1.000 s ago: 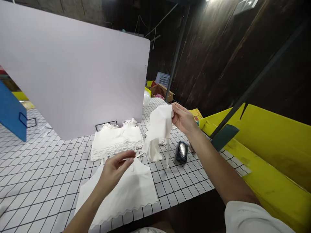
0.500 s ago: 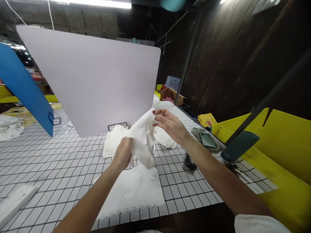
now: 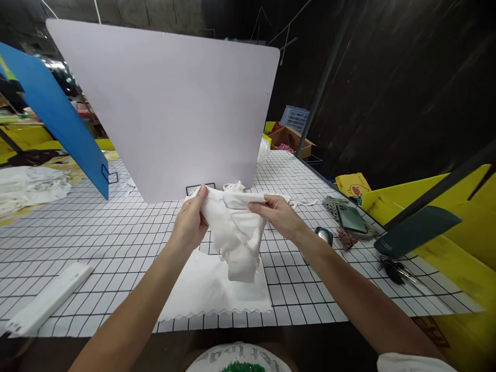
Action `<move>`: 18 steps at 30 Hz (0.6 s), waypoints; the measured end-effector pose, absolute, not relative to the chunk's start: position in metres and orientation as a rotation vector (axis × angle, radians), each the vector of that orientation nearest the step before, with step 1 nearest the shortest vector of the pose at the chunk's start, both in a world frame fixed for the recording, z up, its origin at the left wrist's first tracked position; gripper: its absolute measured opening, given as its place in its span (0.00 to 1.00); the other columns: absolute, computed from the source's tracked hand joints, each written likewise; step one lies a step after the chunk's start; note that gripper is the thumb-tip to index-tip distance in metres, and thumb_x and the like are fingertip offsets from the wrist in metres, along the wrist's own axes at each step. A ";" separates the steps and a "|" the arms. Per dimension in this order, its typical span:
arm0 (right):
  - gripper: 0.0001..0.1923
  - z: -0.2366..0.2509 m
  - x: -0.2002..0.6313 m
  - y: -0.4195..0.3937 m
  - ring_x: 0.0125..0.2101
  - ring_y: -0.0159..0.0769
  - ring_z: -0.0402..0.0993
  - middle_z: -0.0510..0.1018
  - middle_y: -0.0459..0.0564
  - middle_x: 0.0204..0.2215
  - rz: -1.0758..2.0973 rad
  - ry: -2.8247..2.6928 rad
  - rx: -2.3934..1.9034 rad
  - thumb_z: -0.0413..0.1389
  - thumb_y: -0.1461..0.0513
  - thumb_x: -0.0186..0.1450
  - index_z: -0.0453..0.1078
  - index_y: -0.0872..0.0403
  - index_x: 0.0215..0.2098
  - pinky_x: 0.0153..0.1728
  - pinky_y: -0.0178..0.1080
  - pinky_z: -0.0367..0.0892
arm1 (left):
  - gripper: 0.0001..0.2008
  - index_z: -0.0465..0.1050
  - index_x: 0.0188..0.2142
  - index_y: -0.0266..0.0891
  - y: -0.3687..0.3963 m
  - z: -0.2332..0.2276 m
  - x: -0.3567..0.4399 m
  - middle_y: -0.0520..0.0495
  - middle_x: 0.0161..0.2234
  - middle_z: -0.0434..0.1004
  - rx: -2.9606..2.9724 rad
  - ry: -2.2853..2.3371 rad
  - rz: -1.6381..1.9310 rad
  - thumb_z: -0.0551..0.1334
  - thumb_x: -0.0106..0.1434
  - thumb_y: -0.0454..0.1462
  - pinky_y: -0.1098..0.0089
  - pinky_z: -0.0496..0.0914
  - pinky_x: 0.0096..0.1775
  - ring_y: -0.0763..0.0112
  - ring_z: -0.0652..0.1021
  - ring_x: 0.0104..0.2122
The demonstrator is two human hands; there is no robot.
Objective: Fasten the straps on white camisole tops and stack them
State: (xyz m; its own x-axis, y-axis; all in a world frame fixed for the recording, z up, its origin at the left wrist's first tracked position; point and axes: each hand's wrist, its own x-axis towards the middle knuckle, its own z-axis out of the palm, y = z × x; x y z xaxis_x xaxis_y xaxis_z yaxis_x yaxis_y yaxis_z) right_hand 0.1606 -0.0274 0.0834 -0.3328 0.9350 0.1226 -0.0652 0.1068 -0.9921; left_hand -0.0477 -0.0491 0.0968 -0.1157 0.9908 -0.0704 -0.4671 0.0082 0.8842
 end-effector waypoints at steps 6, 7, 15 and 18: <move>0.15 0.091 0.158 -0.014 0.34 0.33 0.69 0.74 0.45 0.31 1.068 -1.454 -0.841 0.59 0.49 0.64 0.74 0.51 0.34 0.35 0.34 0.65 | 0.17 0.71 0.26 0.38 -0.035 0.073 -0.062 0.52 0.20 0.68 0.800 0.971 1.403 0.72 0.56 0.47 0.74 0.70 0.25 0.73 0.73 0.22; 0.14 0.096 0.156 -0.013 0.31 0.32 0.66 0.72 0.44 0.29 0.963 -1.495 -0.858 0.58 0.49 0.65 0.73 0.51 0.33 0.32 0.34 0.63 | 0.15 0.72 0.26 0.37 -0.032 0.067 -0.064 0.52 0.20 0.69 0.825 1.013 1.346 0.72 0.55 0.44 0.73 0.70 0.26 0.73 0.73 0.22; 0.14 0.133 0.133 -0.002 0.22 0.27 0.61 0.70 0.43 0.20 0.787 -2.028 -0.852 0.62 0.52 0.60 0.75 0.54 0.27 0.25 0.34 0.55 | 0.28 0.76 0.51 0.42 -0.020 0.093 -0.056 0.45 0.46 0.81 1.515 0.829 1.230 0.74 0.49 0.36 0.68 0.72 0.45 0.61 0.79 0.46; 0.16 0.140 0.149 0.006 0.21 0.27 0.64 0.72 0.42 0.19 1.040 -1.982 -0.954 0.68 0.51 0.54 0.74 0.54 0.30 0.22 0.32 0.55 | 0.16 0.81 0.37 0.36 -0.017 0.120 -0.058 0.48 0.29 0.80 1.524 0.827 1.124 0.75 0.50 0.41 0.72 0.70 0.31 0.67 0.79 0.30</move>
State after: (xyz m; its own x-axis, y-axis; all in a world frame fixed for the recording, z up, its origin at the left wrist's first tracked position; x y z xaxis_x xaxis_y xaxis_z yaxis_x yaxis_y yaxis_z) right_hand 0.1490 0.0057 0.1400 -0.4886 0.8402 0.2353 0.2837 0.4080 -0.8678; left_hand -0.0583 -0.0167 0.1205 0.3273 0.9141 0.2395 -0.0433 -0.2387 0.9701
